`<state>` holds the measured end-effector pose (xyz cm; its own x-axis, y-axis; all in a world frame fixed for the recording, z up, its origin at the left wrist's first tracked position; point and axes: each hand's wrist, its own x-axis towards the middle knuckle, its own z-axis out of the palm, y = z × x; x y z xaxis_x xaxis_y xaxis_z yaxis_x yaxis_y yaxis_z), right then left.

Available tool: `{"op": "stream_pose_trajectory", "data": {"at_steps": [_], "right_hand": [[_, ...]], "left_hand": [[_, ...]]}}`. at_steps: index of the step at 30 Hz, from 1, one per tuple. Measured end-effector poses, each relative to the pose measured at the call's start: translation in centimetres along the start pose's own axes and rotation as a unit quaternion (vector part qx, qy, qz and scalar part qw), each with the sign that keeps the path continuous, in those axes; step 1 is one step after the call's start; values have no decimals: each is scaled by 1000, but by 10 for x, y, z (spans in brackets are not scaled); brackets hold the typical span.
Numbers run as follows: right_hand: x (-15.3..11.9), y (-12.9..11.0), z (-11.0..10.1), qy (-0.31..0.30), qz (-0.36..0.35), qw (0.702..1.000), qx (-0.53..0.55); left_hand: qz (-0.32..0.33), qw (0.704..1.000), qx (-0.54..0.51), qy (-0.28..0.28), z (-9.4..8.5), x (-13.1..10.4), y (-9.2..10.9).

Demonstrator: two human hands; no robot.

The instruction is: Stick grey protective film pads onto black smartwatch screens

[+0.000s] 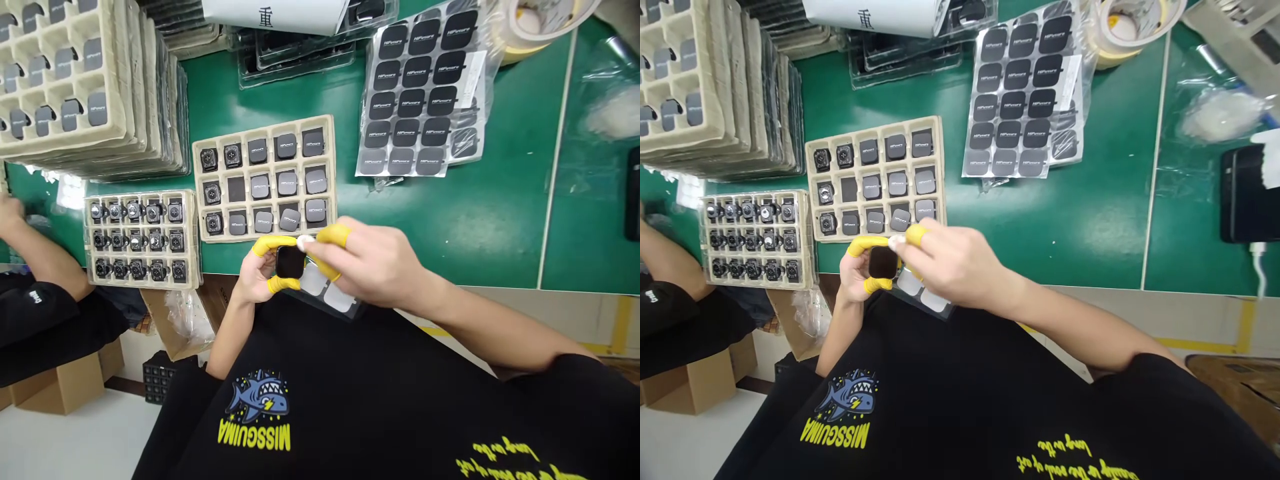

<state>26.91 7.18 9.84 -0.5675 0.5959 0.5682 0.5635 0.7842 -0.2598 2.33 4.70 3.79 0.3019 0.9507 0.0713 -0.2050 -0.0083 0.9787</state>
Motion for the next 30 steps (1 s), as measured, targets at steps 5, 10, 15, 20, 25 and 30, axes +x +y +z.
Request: {"op": "stream_pose_trajectory", "data": {"at_steps": [5, 10, 15, 20, 25, 30], "right_hand": [[-2, 11, -12, 37, 64, 996, 51], [3, -3, -24, -4, 28, 993, 115], [7, -10, -27, -46, -15, 991, 121], [11, -16, -13, -31, -56, 991, 122], [8, -8, 2, 21, -38, 999, 20], [1, 5, -5, 32, 69, 997, 35]], "left_hand": [[-5, 999, -31, -15, 0, -3, 4], [-15, 1000, -9, -10, -1, 1, 5], [10, 1000, 0, -26, -1, 5, 8], [57, 996, 18, -60, 0, 6, 4], [80, 997, 15, -9, 2, 4, -7], [48, 998, -36, -22, 1, 0, -4]]}}
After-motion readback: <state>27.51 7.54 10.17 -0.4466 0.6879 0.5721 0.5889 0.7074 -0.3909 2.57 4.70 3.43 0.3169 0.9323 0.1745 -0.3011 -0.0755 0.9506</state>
